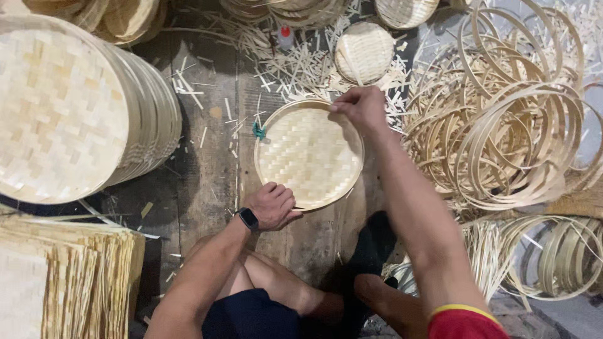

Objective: The person fits a woven bamboo disc into a circular wooden frame and secures it by hand, using a small clip to hold the components together.

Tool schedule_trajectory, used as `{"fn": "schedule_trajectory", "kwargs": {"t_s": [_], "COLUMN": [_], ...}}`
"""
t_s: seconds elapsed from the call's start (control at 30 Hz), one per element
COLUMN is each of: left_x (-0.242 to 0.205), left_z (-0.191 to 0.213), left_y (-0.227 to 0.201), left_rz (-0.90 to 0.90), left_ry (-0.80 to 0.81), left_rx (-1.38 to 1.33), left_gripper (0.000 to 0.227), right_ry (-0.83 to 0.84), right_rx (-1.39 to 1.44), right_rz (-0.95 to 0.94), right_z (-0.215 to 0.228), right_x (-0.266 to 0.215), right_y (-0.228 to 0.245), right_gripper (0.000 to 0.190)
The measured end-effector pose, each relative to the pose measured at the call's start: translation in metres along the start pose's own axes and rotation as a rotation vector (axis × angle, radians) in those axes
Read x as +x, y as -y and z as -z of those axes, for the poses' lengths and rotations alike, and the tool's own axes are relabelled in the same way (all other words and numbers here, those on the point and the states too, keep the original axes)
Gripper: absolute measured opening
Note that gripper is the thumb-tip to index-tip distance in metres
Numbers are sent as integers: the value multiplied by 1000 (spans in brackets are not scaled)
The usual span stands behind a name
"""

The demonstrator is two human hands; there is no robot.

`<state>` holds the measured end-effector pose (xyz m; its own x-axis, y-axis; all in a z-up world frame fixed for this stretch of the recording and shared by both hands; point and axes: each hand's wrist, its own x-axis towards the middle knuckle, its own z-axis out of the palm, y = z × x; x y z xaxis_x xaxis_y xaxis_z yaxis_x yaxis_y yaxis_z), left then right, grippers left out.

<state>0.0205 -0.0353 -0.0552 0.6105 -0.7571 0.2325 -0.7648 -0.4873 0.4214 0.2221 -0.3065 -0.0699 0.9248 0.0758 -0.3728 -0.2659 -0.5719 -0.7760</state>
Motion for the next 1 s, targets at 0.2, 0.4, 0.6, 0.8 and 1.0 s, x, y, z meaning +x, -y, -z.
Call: {"fn": "schedule_trajectory", "kwargs": {"t_s": [0.2,0.4,0.6,0.8,1.0], "left_x": [6,6,9,14,8], "left_z": [1,-1,0,5,-2], "left_y": [5,2,4,0,0], "left_rz": [-27,20,43,50,48], "left_ry": [43,6,-57,-44,-73], "left_rx": [35,29,-25,-52,-62], "left_gripper": [41,40,36,37,34], "right_ry": [-395,-283,-309,-289,-590], "right_rx": [-410,-442,-321,-267,-404], "right_rz": [406,813,690,659,388], "right_z": [-39,-30,-53,-50,-40], "right_x": [-28,-20,-9,-8,-48], "right_y": [5,36,55,45,9], "right_gripper": [16,34,35,35,33]}}
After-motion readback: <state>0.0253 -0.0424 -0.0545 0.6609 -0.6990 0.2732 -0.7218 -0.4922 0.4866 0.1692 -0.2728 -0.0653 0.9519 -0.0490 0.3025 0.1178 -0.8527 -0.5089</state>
